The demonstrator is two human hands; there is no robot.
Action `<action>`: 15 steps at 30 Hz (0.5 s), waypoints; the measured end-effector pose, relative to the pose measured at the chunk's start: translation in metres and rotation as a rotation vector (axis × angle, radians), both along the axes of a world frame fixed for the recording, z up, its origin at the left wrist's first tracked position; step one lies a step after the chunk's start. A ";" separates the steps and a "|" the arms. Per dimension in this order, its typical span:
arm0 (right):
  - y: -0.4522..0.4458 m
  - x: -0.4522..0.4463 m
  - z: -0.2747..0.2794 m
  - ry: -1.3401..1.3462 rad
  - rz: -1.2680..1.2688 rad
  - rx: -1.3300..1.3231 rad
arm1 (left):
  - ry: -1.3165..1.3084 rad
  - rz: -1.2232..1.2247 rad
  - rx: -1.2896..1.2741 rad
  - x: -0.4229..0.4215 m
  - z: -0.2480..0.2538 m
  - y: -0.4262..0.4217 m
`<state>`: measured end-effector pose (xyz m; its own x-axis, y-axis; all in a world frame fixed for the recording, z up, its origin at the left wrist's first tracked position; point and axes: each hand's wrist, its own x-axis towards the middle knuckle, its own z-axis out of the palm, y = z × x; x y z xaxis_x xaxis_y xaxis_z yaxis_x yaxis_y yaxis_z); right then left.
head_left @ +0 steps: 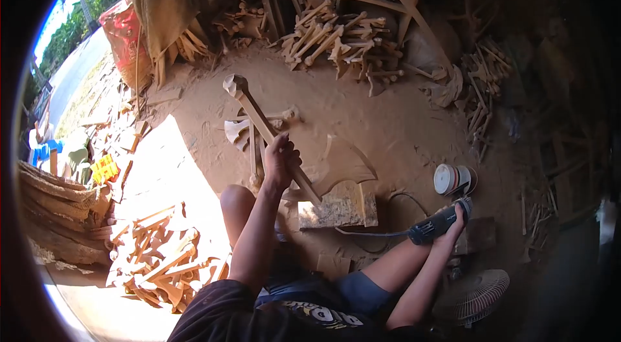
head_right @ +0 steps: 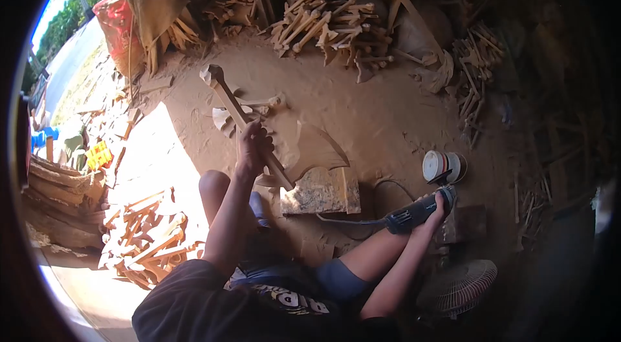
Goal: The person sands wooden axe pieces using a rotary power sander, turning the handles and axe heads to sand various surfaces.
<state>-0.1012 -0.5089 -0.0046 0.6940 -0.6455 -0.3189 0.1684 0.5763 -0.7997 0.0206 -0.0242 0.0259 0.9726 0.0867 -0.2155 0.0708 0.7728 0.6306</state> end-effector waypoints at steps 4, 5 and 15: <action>0.008 0.035 -0.020 -0.002 0.055 -0.089 | -0.059 0.192 -0.113 -0.031 0.079 0.068; 0.023 0.038 -0.009 0.036 0.055 -0.125 | -0.087 0.255 -0.056 -0.045 0.092 0.085; 0.051 0.094 -0.034 0.106 0.213 -0.219 | 0.156 0.979 0.053 -0.230 0.048 0.240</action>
<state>-0.0075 -0.4581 -0.0382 0.7913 -0.5502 -0.2668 -0.0290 0.4022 -0.9151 -0.2096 0.2158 0.0741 0.4283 0.8497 -0.3076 -0.4985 0.5061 0.7038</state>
